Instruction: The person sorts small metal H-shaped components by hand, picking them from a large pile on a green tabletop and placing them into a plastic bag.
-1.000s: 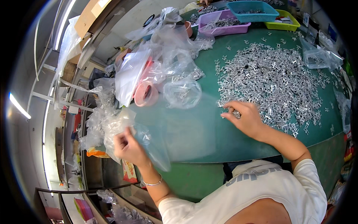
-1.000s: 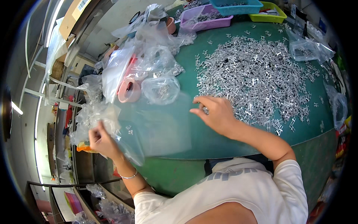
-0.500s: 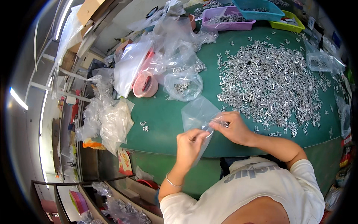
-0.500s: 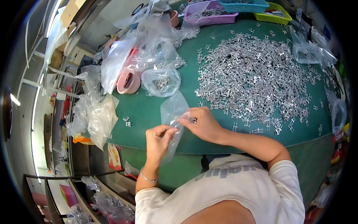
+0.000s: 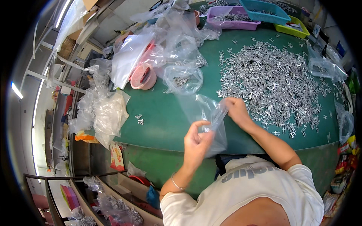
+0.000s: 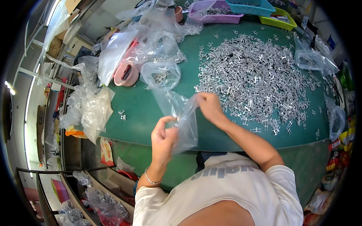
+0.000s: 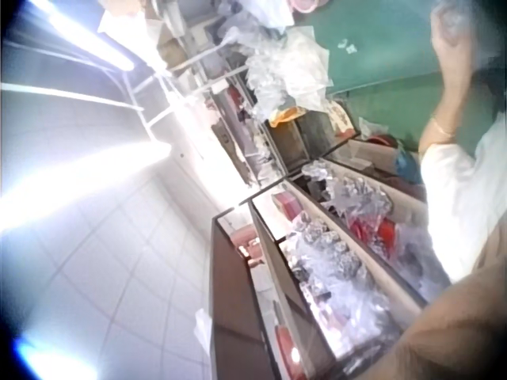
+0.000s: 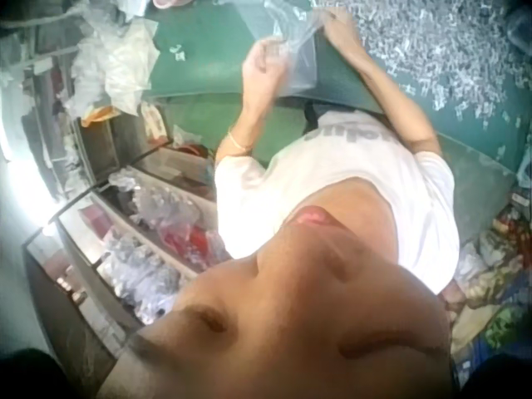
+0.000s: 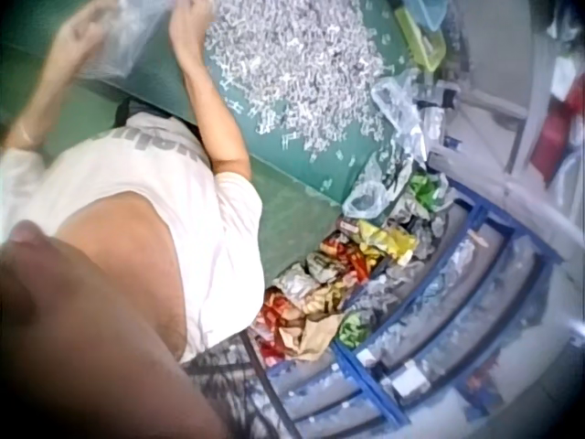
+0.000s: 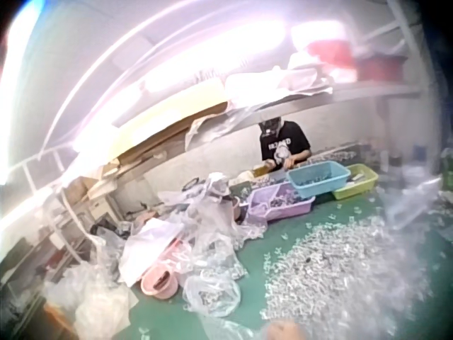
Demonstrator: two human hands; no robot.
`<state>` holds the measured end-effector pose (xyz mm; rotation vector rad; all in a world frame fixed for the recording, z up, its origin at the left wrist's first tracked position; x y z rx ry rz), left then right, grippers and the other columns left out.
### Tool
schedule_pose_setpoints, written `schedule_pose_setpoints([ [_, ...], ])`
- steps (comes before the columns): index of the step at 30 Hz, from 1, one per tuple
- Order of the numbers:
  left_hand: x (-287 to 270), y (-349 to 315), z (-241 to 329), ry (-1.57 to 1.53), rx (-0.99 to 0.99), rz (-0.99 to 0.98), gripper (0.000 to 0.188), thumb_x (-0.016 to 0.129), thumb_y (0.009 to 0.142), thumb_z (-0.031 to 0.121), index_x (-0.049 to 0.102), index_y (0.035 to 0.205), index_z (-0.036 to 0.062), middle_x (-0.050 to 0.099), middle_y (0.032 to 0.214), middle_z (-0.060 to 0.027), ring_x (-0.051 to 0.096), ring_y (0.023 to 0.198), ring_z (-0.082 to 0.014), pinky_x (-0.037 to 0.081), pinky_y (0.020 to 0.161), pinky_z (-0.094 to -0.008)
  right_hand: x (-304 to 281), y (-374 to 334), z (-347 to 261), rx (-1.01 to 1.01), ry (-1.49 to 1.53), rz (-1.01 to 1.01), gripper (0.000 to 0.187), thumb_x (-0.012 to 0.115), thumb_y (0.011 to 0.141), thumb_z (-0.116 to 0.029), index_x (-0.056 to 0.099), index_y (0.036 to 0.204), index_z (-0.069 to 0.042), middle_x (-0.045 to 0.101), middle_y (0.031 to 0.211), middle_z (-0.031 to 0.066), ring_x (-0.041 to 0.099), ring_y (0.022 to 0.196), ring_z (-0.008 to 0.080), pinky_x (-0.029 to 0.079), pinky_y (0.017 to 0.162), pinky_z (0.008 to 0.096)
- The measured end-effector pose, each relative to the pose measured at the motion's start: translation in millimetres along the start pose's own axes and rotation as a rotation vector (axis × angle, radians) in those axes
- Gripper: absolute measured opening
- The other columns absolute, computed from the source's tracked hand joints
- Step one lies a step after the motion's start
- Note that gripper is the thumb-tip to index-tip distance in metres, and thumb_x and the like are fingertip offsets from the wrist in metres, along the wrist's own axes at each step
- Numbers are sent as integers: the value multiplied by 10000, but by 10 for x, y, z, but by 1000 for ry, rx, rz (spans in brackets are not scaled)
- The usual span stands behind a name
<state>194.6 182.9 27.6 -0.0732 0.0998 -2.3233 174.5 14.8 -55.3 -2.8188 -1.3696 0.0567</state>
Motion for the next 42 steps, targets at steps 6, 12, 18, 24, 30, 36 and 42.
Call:
schedule_pose_setpoints([
  [6,-705,429,-609,535,-92,-120,141,529,868,141,580,858,10,493,573,22,387,494,-57,326,451,-226,301,-345,98,736,983,-385,157,439,901,-183,502,932,-43,473,682,39,333,456,84,235,369,205],
  [12,-557,346,-816,-555,-354,259,121,460,862,57,544,905,-19,551,735,-58,486,583,-104,432,510,-233,236,-428,69,591,650,-505,185,511,877,-189,555,835,-14,495,685,23,333,420,66,244,349,206],
  [18,-683,424,-957,-1277,-278,158,182,408,778,-50,513,926,-37,452,647,-31,467,553,-103,427,484,-208,346,-631,-97,839,1416,-408,193,549,854,-226,540,765,-55,515,605,-3,308,350,48,218,331,190],
  [24,-458,351,-512,-1606,-107,159,465,457,726,-110,411,1180,-20,526,822,-83,524,704,-168,497,601,-282,210,-571,-106,663,1669,-414,153,565,836,-211,529,751,-89,514,577,-38,289,319,35,215,313,188],
  [30,58,-25,-523,-420,-173,-796,522,594,798,89,321,1229,-22,531,909,-65,530,784,-150,429,739,-255,83,-587,-417,617,1637,-460,180,515,856,-255,501,756,-106,450,513,-65,326,361,42,295,355,189],
  [36,-312,241,-564,-495,-270,-596,280,523,685,26,553,940,-86,601,742,-123,571,621,-196,468,604,-288,124,-648,-346,502,1174,-803,201,610,795,-197,475,732,-63,489,547,4,397,394,58,313,380,191],
  [42,-370,477,-334,-1208,-79,-53,81,453,748,96,487,688,53,433,571,-16,384,451,-104,297,379,-232,112,-673,97,486,610,-799,153,643,775,-112,508,749,-45,503,572,-3,375,426,35,221,367,187],
])
Point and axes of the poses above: each hand's wrist, its own y-axis towards the middle knuckle, its own x-axis out of the palm, z = x × y, the point moved 8 cm from there along y, towards the middle knuckle
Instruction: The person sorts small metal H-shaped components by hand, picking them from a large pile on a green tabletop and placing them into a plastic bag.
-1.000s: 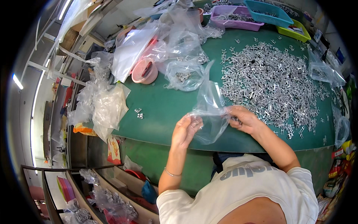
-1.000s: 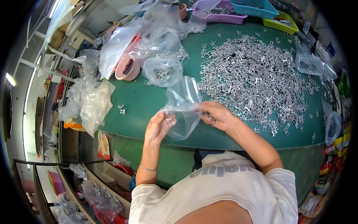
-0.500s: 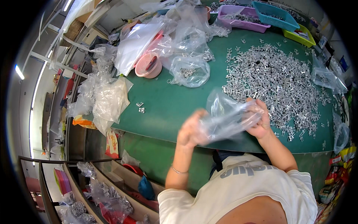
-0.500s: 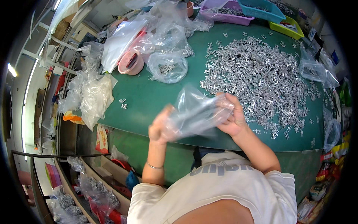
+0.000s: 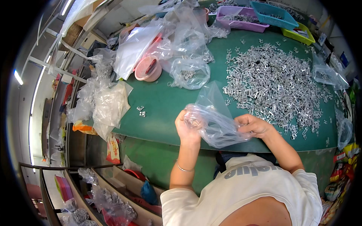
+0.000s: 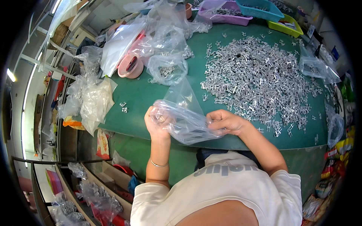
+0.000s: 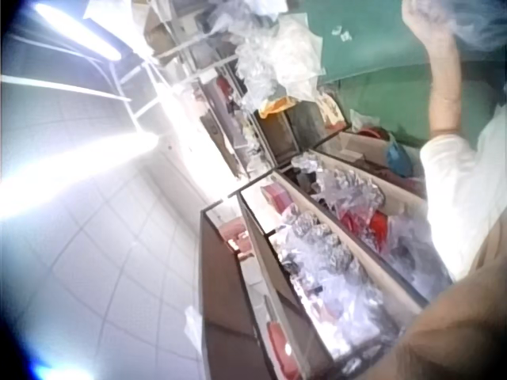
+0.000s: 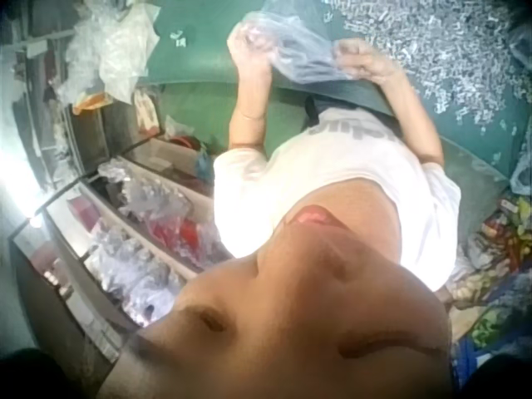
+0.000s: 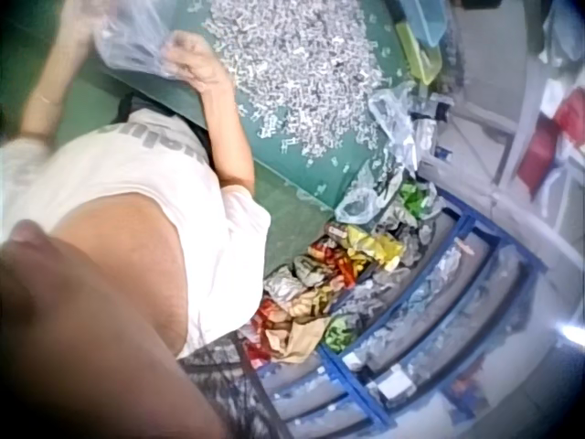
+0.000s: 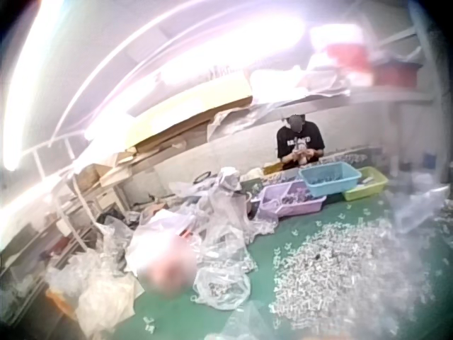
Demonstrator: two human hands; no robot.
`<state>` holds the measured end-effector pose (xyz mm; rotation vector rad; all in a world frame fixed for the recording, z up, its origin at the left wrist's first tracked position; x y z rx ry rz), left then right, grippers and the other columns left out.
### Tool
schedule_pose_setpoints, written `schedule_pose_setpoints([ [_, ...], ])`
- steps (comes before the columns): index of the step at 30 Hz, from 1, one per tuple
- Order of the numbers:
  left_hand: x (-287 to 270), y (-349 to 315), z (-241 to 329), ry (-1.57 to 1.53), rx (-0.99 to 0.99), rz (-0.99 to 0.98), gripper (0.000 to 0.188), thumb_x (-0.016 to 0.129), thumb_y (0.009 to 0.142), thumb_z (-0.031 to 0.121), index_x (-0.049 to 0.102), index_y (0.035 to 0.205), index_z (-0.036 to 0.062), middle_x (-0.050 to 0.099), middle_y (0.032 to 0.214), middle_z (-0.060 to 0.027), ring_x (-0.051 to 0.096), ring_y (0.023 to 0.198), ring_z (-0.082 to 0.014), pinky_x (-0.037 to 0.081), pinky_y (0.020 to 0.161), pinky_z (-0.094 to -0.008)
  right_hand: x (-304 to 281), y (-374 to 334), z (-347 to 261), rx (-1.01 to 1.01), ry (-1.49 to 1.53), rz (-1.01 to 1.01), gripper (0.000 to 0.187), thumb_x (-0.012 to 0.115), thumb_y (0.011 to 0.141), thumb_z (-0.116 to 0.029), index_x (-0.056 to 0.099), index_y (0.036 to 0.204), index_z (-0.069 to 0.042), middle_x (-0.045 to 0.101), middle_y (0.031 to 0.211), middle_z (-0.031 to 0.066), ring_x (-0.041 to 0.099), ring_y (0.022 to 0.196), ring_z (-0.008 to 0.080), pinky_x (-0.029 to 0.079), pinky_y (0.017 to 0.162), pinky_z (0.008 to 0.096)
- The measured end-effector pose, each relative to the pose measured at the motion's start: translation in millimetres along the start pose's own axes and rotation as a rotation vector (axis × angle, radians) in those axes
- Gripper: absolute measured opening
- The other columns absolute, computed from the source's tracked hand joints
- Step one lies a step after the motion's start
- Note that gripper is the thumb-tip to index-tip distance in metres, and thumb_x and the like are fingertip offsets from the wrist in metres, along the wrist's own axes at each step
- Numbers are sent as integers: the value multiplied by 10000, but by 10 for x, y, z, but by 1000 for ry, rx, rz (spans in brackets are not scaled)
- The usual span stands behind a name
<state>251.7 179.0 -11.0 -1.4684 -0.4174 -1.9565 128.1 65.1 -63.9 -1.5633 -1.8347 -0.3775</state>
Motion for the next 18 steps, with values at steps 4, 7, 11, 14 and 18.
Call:
schedule_pose_setpoints([
  [4,56,30,50,449,64,-19,125,482,835,190,459,793,74,412,634,22,338,496,-63,245,402,-195,-194,-231,-527,-370,-502,677,110,630,801,-124,586,816,-24,567,637,23,434,493,50,315,437,191],
  [7,154,-3,-29,676,126,4,158,482,892,222,440,833,81,377,639,42,294,486,-24,214,396,-161,-106,-515,-839,-714,-422,952,70,600,797,-49,615,813,17,598,684,43,533,629,104,423,618,214],
  [11,184,-19,-29,725,193,53,170,469,912,225,452,836,73,356,607,53,267,457,-8,190,379,-162,798,-704,-1143,-1119,-1064,951,48,580,778,17,612,811,32,605,697,89,554,622,123,426,574,222],
  [14,203,-70,22,838,248,95,187,465,915,236,462,823,73,348,581,60,257,438,-9,186,372,-168,744,-872,-1303,-1065,-956,1037,58,569,783,24,618,815,26,619,707,85,560,608,118,434,557,232],
  [18,317,-70,-172,715,98,8,212,448,922,245,470,803,70,348,562,64,253,420,-11,174,364,-173,898,-76,-757,-380,-895,372,141,600,790,-126,638,785,10,641,724,60,539,576,105,440,545,277],
])
Point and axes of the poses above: each hand's wrist, its own y-axis towards the middle knuckle, its own x-axis out of the palm, z = x × y, the point moved 8 cm from there along y, towards the middle knuckle
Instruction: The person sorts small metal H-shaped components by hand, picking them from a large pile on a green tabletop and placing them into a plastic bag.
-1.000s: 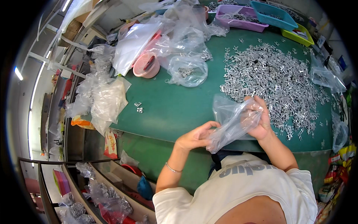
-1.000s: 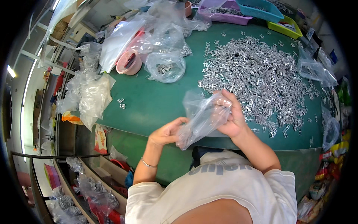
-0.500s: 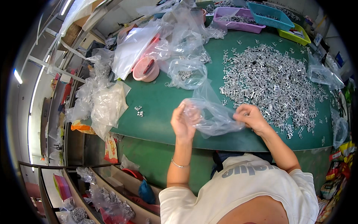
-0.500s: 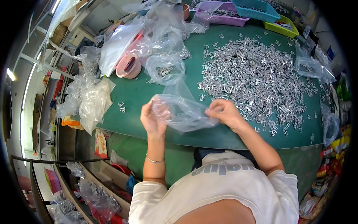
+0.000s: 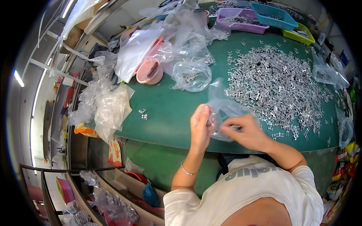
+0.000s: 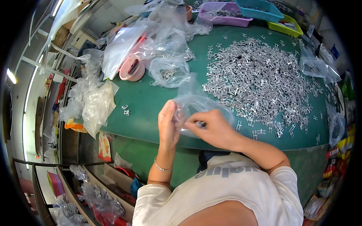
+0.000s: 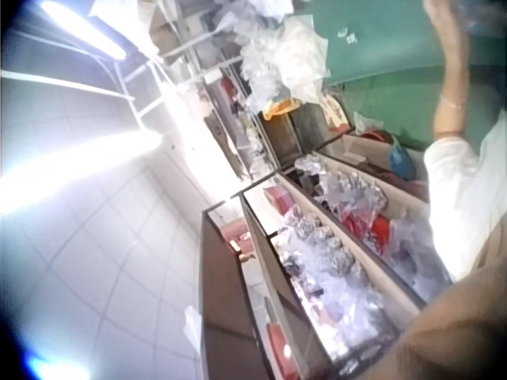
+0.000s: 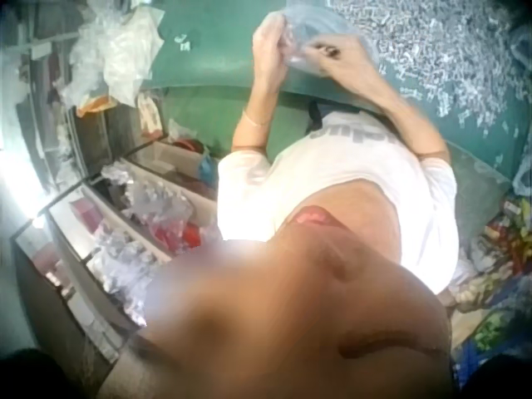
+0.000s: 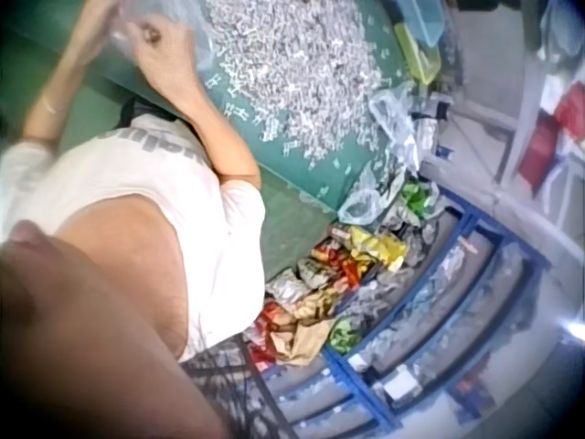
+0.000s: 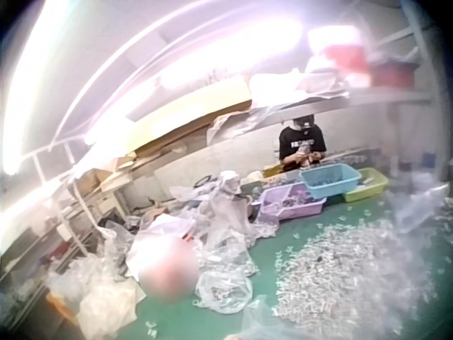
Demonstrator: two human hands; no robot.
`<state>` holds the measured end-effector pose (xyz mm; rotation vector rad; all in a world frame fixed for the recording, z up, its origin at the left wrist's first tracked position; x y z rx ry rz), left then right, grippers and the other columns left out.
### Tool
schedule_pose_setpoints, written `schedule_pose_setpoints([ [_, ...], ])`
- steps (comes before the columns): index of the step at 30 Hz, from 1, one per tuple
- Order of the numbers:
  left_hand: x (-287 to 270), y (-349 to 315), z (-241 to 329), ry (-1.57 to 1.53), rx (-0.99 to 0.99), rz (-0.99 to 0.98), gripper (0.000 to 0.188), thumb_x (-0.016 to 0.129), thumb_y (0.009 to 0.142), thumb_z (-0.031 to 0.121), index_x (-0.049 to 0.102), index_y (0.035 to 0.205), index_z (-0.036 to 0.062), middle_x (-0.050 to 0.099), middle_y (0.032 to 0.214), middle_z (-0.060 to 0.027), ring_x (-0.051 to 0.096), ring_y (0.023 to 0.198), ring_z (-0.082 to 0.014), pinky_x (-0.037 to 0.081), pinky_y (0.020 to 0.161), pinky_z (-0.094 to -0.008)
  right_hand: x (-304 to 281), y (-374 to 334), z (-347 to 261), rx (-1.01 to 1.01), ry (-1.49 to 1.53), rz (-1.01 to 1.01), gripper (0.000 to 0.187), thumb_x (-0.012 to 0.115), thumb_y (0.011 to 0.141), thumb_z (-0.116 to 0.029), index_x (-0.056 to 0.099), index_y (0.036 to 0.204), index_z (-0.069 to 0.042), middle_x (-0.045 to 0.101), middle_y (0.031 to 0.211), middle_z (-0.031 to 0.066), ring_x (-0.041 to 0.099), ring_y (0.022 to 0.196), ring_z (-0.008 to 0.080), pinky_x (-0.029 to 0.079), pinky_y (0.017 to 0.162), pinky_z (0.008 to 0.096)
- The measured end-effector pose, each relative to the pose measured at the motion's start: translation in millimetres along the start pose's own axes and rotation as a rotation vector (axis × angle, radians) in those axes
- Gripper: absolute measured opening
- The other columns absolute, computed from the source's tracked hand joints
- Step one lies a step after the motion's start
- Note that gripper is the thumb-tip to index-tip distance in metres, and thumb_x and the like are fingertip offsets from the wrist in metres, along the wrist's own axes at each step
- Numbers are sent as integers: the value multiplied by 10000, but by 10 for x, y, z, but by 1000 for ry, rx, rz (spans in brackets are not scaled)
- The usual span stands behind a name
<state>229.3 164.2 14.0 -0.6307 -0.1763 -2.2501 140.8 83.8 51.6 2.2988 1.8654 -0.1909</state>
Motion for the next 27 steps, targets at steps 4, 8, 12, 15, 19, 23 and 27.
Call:
schedule_pose_setpoints([
  [4,-19,-72,-107,-6,-137,-10,221,449,917,259,471,800,73,373,565,42,265,416,-16,167,356,-174,289,222,723,506,595,-189,190,547,825,-163,579,723,-6,506,569,29,411,434,59,259,351,198],
  [8,91,-132,-236,-111,-302,-242,215,444,919,259,472,844,60,373,562,36,262,393,-22,155,344,-177,557,279,794,596,872,-259,122,491,836,-149,521,807,-34,525,654,32,326,390,42,181,338,211],
  [12,138,-215,-347,-193,-360,-214,225,440,918,266,470,948,46,384,579,14,284,398,-41,169,342,-181,478,569,830,648,1190,143,179,506,874,-241,529,867,-64,551,719,43,513,552,125,396,466,222],
  [15,121,-260,-237,-1,-229,-85,195,433,923,255,466,939,64,383,582,17,281,406,-37,174,343,-183,647,753,1058,576,1085,-98,329,500,875,-368,529,980,-57,590,873,92,580,799,184,481,683,308],
  [19,-360,-126,302,124,-7,43,183,436,924,254,467,858,86,380,577,23,282,417,-34,185,351,-182,706,1043,1141,124,87,-95,453,473,870,-392,477,1069,14,528,1065,216,506,1006,336,412,844,403],
  [23,-707,-39,722,102,103,69,205,444,921,266,457,820,87,368,564,20,285,411,-42,203,351,-177,1073,967,533,-464,-668,-158,310,474,840,-205,499,1019,47,533,979,215,524,930,349,418,824,397],
  [27,-1092,46,1057,586,375,419,230,525,882,263,460,977,65,414,633,13,353,472,-63,268,407,-190,1310,862,138,-921,-641,8,212,504,724,-98,529,885,36,538,877,146,541,847,281,426,792,366],
])
Point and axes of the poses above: each hand's wrist, its own y-axis towards the middle knuckle, its own x-axis out of the palm, z = x × y, the point moved 8 cm from there along y, towards the middle knuckle
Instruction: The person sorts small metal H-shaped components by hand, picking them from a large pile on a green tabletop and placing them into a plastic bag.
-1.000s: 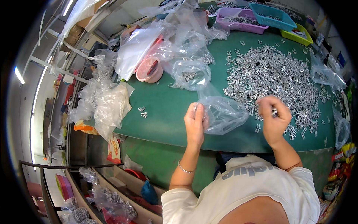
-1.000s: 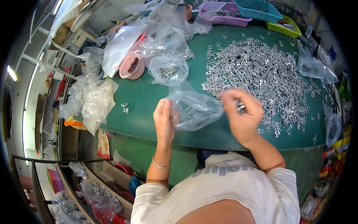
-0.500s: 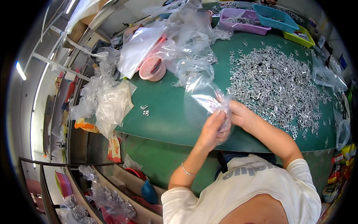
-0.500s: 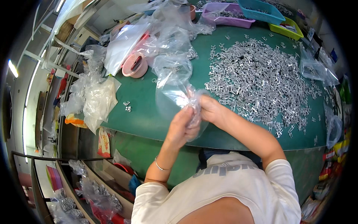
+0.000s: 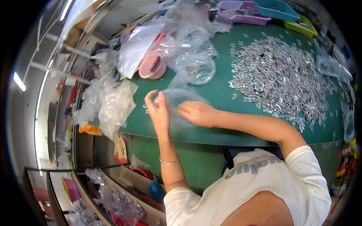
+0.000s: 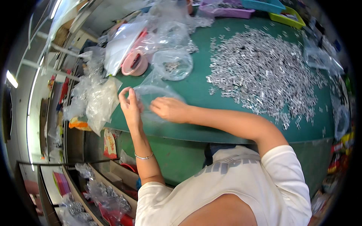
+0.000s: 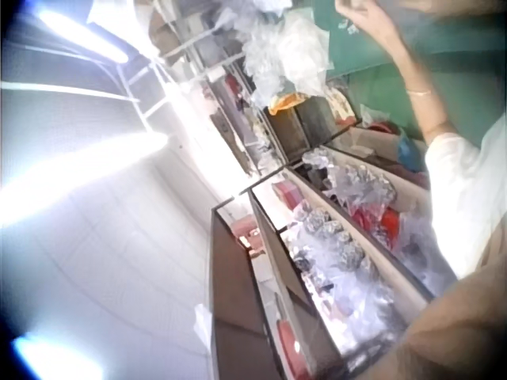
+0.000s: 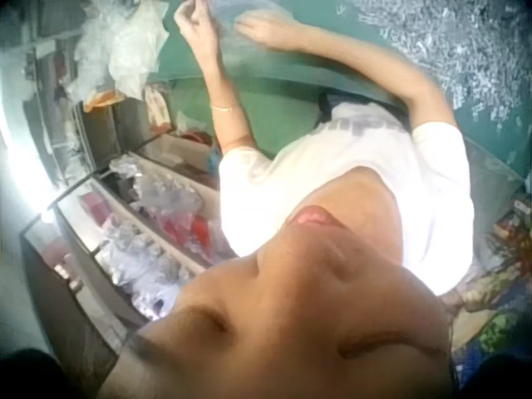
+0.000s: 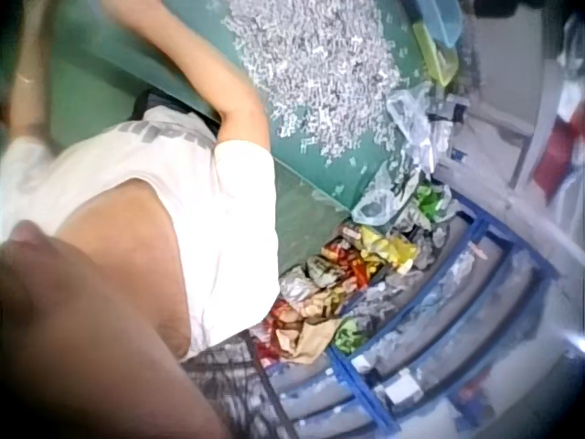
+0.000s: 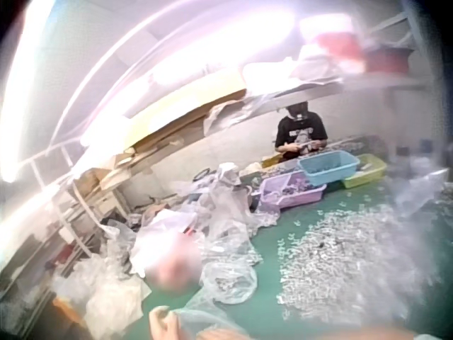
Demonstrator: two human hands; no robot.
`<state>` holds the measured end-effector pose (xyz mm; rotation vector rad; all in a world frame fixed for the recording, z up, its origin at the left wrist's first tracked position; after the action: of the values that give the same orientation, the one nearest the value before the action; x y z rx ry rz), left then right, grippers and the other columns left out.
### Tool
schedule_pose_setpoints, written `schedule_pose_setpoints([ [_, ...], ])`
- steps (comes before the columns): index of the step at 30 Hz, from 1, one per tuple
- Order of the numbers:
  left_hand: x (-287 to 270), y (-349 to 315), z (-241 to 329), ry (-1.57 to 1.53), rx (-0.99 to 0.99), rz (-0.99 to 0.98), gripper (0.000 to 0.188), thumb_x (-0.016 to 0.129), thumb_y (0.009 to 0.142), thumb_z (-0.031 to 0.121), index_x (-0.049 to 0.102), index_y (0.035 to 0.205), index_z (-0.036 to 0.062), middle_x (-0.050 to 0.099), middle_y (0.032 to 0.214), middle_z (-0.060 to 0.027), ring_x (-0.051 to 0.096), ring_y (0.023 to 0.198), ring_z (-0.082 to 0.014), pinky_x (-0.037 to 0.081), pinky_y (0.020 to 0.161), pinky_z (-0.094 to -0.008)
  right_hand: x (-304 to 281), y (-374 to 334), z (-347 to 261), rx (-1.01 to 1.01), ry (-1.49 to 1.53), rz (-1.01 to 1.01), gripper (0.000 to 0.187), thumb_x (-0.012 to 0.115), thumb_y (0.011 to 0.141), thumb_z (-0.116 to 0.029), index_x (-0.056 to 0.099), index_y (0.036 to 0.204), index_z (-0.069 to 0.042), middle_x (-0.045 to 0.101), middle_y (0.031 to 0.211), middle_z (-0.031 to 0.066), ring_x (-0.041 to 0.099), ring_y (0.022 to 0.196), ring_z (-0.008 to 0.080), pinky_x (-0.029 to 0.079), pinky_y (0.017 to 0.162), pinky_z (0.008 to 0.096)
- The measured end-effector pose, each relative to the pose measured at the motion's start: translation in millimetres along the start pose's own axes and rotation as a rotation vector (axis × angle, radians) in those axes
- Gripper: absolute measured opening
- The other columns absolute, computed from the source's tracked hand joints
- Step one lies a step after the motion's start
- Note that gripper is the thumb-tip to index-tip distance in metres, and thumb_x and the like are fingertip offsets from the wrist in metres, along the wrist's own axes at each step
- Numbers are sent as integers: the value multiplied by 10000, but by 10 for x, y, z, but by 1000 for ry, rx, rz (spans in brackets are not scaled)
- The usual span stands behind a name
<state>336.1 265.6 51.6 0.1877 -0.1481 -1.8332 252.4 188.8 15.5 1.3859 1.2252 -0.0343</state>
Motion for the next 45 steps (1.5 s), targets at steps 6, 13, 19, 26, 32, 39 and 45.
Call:
schedule_pose_setpoints([
  [6,274,-154,-300,681,321,-45,709,719,718,190,319,1274,7,441,1064,-153,443,977,-270,366,855,-359,209,-497,200,23,-196,-138,200,492,717,-63,544,898,4,542,874,99,523,892,243,413,809,340],
  [13,791,-1036,371,757,699,122,531,683,708,64,459,1184,-15,401,1181,-194,380,1125,-334,308,947,-427,-1059,-1399,32,339,-45,-55,198,562,706,-66,583,895,-10,569,900,104,517,902,266,410,796,368],
  [19,1825,-1563,-302,625,453,-601,377,650,730,44,520,1082,9,488,1032,-160,476,968,-315,372,826,-370,-2256,-2636,-66,899,-310,127,235,654,661,11,605,891,-5,568,862,107,514,814,270,416,730,347],
  [26,2468,-1853,-673,620,370,-686,348,657,737,97,531,1053,22,490,961,-128,471,900,-292,354,746,-369,-2244,-2908,-211,1014,-306,145,244,672,662,-43,608,896,-21,544,871,77,493,819,257,402,737,346],
  [32,2481,-1932,-757,581,428,-657,315,636,717,27,521,1011,22,499,935,-125,475,875,-289,352,738,-369,-2241,-2968,-209,1051,-455,116,308,669,674,-64,587,969,-32,525,927,77,474,841,268,388,738,351],
  [39,2481,-1943,-641,567,382,-654,298,588,709,-64,547,995,8,490,872,-130,494,818,-278,380,718,-342,-2258,-3076,-119,992,-426,269,222,668,677,-68,573,874,-29,539,888,89,488,808,288,384,707,344],
  [45,2353,-1990,-778,50,50,-541,297,542,758,-112,545,1046,-39,528,885,-84,526,774,-173,456,703,-259,-1854,-3417,-144,1399,1074,791,203,500,894,-177,586,911,7,612,798,61,498,594,63,364,495,180],
])
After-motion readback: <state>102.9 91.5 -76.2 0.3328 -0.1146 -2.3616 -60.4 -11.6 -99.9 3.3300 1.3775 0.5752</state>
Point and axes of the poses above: each hand's wrist, its own y-axis towards the middle knuckle, its own x-axis out of the palm, z = x × y, the point moved 8 cm from there along y, towards the middle knuckle
